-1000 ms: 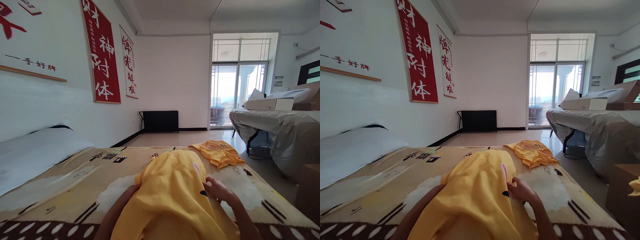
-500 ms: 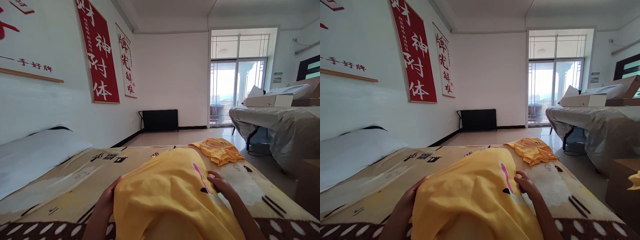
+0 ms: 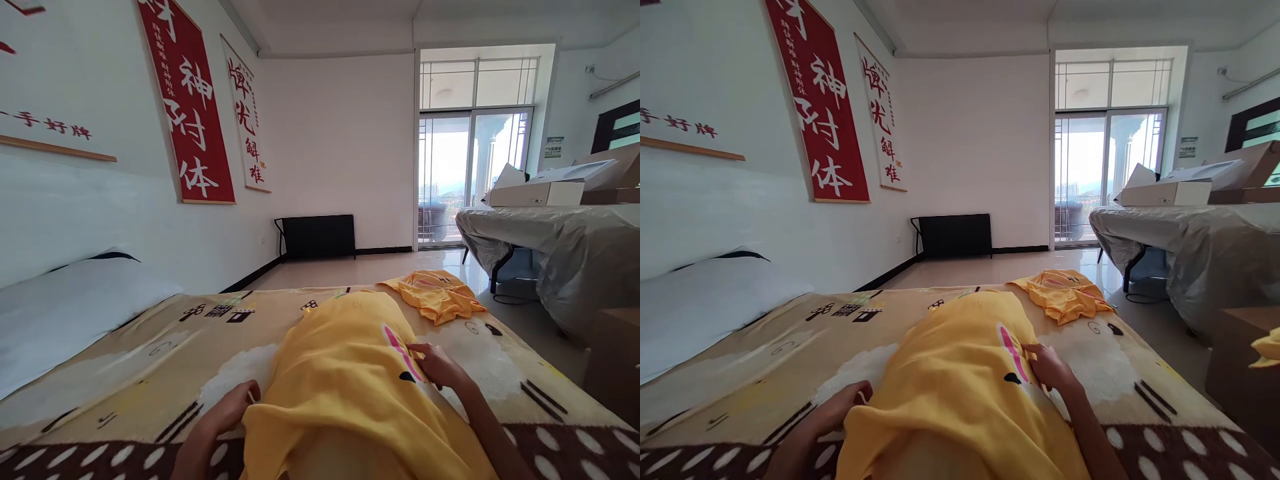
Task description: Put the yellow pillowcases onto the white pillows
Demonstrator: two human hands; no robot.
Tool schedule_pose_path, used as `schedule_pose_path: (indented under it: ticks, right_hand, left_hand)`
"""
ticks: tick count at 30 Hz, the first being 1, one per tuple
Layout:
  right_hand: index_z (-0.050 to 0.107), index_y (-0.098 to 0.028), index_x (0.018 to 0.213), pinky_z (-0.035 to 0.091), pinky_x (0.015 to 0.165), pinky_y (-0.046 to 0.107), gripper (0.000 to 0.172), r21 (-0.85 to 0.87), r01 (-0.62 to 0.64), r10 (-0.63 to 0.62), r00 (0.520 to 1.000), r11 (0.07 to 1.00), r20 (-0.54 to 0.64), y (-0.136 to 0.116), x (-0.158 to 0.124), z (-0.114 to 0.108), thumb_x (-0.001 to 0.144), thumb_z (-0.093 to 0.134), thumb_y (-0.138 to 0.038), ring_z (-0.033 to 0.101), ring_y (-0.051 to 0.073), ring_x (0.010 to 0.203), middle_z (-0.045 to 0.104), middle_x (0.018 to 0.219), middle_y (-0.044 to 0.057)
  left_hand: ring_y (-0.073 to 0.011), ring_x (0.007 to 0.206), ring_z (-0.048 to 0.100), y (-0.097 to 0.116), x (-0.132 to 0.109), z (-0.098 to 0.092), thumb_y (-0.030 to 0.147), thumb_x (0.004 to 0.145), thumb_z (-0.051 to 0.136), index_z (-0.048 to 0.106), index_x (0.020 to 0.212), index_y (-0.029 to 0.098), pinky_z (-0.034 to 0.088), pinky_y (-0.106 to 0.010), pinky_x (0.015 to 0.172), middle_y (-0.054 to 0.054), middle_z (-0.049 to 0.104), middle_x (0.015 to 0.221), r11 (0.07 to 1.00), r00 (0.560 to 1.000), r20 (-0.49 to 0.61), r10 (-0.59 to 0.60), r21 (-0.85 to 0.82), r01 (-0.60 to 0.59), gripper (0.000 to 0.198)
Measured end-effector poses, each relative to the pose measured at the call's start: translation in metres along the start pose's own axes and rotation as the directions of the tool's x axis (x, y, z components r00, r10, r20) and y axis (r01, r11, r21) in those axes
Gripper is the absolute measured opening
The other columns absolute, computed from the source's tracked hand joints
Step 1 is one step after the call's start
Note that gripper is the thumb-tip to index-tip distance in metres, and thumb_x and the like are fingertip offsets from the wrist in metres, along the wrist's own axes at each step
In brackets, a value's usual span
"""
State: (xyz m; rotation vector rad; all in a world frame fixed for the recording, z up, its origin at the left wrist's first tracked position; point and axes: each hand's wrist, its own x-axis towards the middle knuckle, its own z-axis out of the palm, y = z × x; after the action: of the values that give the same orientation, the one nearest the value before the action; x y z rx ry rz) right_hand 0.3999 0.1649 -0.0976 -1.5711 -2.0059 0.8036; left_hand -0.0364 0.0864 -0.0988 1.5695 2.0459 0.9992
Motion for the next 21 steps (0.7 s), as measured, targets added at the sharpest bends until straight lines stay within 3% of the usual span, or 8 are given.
schedule_pose_path:
  ticks: [2,4,7,10,12,15,18,21]
  right_hand:
    - [0.068,-0.021,0.112,0.048,0.070,0.030,0.037,-0.132,0.063,-0.077,0.991,0.989,-0.105,-0.010,-0.012,-0.008,0.082,0.046,-0.021,0.064,0.018,0.075,0.069,0.089,0.008]
    - [0.067,-0.023,0.114,0.045,0.085,0.033,0.036,-0.176,0.202,-0.229,0.962,0.963,-0.147,-0.024,-0.026,-0.015,0.085,0.047,-0.028,0.061,0.022,0.095,0.067,0.104,0.009]
    - [0.060,-0.023,0.125,0.037,0.099,0.035,0.045,-0.109,0.438,-0.442,0.897,0.892,-0.017,-0.047,-0.044,-0.014,0.083,0.053,-0.039,0.053,0.023,0.114,0.059,0.125,0.009]
    - [0.066,-0.019,0.115,0.033,0.101,0.034,0.040,-0.104,0.494,-0.486,0.869,0.863,0.093,-0.061,-0.049,-0.001,0.078,0.060,-0.034,0.052,0.024,0.114,0.061,0.121,0.009]
    - [0.071,-0.019,0.099,0.034,0.096,0.034,0.026,-0.120,0.486,-0.480,0.874,0.865,0.077,-0.064,-0.048,0.008,0.078,0.058,-0.027,0.057,0.021,0.102,0.067,0.107,0.007]
    - [0.068,-0.019,0.076,0.034,0.089,0.033,0.013,-0.138,0.496,-0.500,0.866,0.857,0.005,-0.063,-0.045,0.014,0.077,0.056,-0.017,0.059,0.016,0.085,0.068,0.086,0.002]
    - [0.061,-0.018,0.066,0.034,0.083,0.032,0.014,-0.162,0.515,-0.528,0.848,0.842,-0.045,-0.063,-0.043,0.013,0.075,0.054,-0.010,0.056,0.014,0.075,0.065,0.076,-0.001]
    - [0.058,-0.018,0.069,0.034,0.084,0.033,0.013,-0.172,0.533,-0.555,0.822,0.829,-0.129,-0.065,-0.046,0.008,0.076,0.052,-0.009,0.055,0.015,0.081,0.064,0.081,0.000]
  left_hand:
    - [-0.0265,0.078,0.063,0.020,-0.003,-0.011,0.032,0.056,0.063,0.062,0.077,0.018,0.051,-0.035,0.069,-0.007,0.068,0.079,0.994,0.993,-0.077,0.094,0.053,-0.090,0.026]
    - [-0.0265,0.107,0.057,0.048,-0.015,-0.019,0.043,0.071,0.056,0.060,0.105,0.020,0.047,-0.036,0.091,-0.010,0.063,0.117,0.959,0.958,-0.073,0.277,0.074,-0.272,0.041]
    - [-0.0231,0.123,0.048,0.092,-0.039,-0.015,0.047,0.079,0.055,0.052,0.126,0.028,0.039,-0.032,0.103,-0.003,0.052,0.137,0.894,0.863,0.264,0.430,0.011,-0.448,0.051]
    - [-0.0221,0.114,0.054,0.116,-0.052,0.001,0.040,0.073,0.063,0.061,0.111,0.025,0.040,-0.030,0.100,-0.003,0.060,0.123,0.889,0.792,0.446,0.417,-0.021,-0.457,0.041]
    - [-0.0204,0.098,0.058,0.118,-0.052,0.010,0.039,0.075,0.061,0.064,0.092,0.020,0.045,-0.028,0.091,-0.004,0.065,0.103,0.898,0.811,0.421,0.407,-0.024,-0.439,0.026]
    - [-0.0180,0.081,0.059,0.113,-0.047,0.014,0.040,0.079,0.056,0.065,0.076,0.017,0.047,-0.025,0.076,-0.004,0.064,0.083,0.912,0.845,0.359,0.396,-0.051,-0.406,0.025]
    - [-0.0182,0.079,0.059,0.110,-0.046,0.009,0.039,0.079,0.056,0.068,0.072,0.019,0.045,-0.025,0.074,-0.004,0.066,0.081,0.901,0.854,0.297,0.427,-0.054,-0.431,0.025]
    - [-0.0190,0.077,0.060,0.112,-0.050,0.000,0.040,0.079,0.057,0.070,0.069,0.020,0.044,-0.026,0.074,-0.005,0.068,0.080,0.884,0.862,0.211,0.461,-0.028,-0.466,0.026]
